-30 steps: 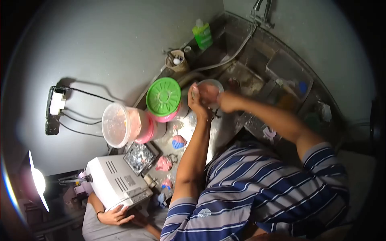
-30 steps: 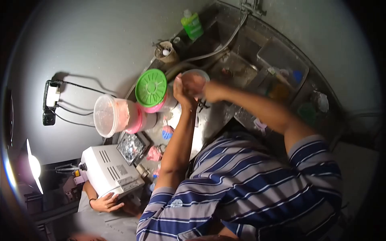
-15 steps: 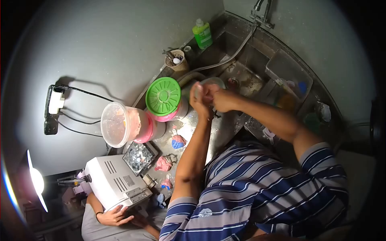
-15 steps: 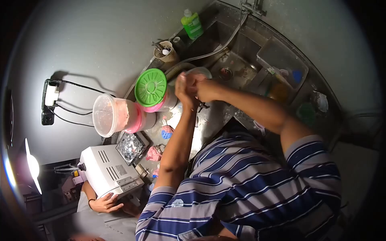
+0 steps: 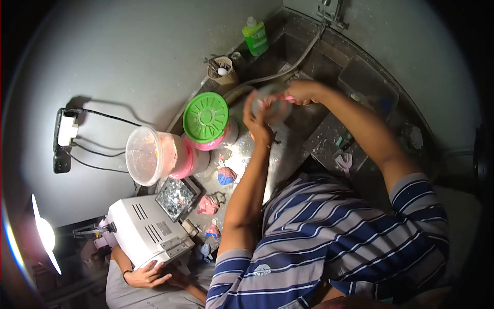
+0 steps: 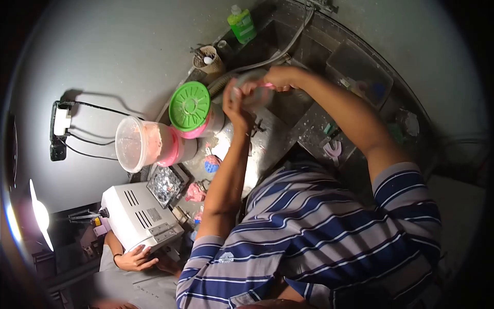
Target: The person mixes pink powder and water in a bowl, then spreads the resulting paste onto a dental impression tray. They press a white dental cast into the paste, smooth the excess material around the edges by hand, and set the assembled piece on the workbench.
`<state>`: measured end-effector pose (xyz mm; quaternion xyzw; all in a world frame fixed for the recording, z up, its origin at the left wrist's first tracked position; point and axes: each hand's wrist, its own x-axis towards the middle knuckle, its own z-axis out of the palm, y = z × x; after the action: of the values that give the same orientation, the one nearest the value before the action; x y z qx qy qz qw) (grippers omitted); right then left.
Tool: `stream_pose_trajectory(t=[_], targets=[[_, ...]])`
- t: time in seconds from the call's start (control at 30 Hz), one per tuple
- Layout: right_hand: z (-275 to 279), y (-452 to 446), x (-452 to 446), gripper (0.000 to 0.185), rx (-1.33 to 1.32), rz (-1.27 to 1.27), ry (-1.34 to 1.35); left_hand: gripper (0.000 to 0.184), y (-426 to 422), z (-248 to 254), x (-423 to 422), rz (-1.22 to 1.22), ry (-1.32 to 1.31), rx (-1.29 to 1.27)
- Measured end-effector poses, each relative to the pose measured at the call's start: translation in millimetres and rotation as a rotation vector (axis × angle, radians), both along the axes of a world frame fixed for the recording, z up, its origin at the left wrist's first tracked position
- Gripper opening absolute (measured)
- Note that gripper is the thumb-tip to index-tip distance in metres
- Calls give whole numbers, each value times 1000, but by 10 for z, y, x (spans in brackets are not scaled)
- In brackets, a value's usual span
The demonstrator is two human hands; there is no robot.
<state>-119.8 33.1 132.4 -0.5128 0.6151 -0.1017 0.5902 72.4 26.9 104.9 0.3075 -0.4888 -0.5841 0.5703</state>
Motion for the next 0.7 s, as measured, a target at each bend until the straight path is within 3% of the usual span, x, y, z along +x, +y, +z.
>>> stream_pose_trajectory(t=[0.03, 0.07, 0.1, 0.13, 0.17, 0.2, 0.23, 0.27, 0.3, 0.4, 0.43, 0.47, 0.5, 0.53, 0.57, 0.63, 0.67, 0.7], targets=[[-99, 130, 175, 29, -256, 106, 243, 54, 19, 240, 75, -102, 111, 258], [-287, 238, 364, 31, -762, 294, 434, 54, 37, 217, 8, -103, 118, 246], [-50, 229, 438, 33, -902, 319, 420, 54, 119, 123, -79, -53, 47, 205], [205, 205, 462, 33, -785, 260, 234, 54, 168, 30, -77, -7, -38, 167], [-158, 129, 361, 33, -664, 190, 284, 52, 133, 20, -45, -36, 161, 183], [-523, 58, 265, 34, -542, 121, 336, 52, 121, 300, 48, -72, 134, 305], [-311, 285, 598, 35, -955, 55, 543, 53, 63, 212, 11, -63, 171, 277], [156, 268, 644, 31, -705, 241, 536, 53, 57, -23, -47, -60, 204, 265], [642, 245, 684, 29, -454, 427, 530, 46, 83, -296, 33, -110, 37, 178], [251, 272, 569, 20, -532, 257, 547, 48, 21, 213, 132, -64, 215, 357], [121, 234, 688, 19, -579, 208, 584, 50, 69, 80, 35, -46, 154, 259], [600, 149, 676, 18, -576, 492, 514, 49, 155, 51, 66, -32, 105, 284], [99, 126, 502, 20, -524, 366, 457, 48, 246, 28, 100, -19, 56, 310], [-329, -3, 309, 23, -505, 248, 434, 47, 130, 268, 84, -22, 280, 389], [-336, 62, 482, 25, -727, 129, 476, 48, 6, 199, 175, -55, 102, 320], [408, 169, 652, 24, -531, 429, 500, 51, 111, -110, 114, -41, -62, 223], [260, -109, 376, 22, -338, 559, 559, 52, 119, -170, 99, -16, -85, 122], [32, 97, 362, 21, -501, 475, 645, 50, 46, -119, 145, -65, 57, 276]])
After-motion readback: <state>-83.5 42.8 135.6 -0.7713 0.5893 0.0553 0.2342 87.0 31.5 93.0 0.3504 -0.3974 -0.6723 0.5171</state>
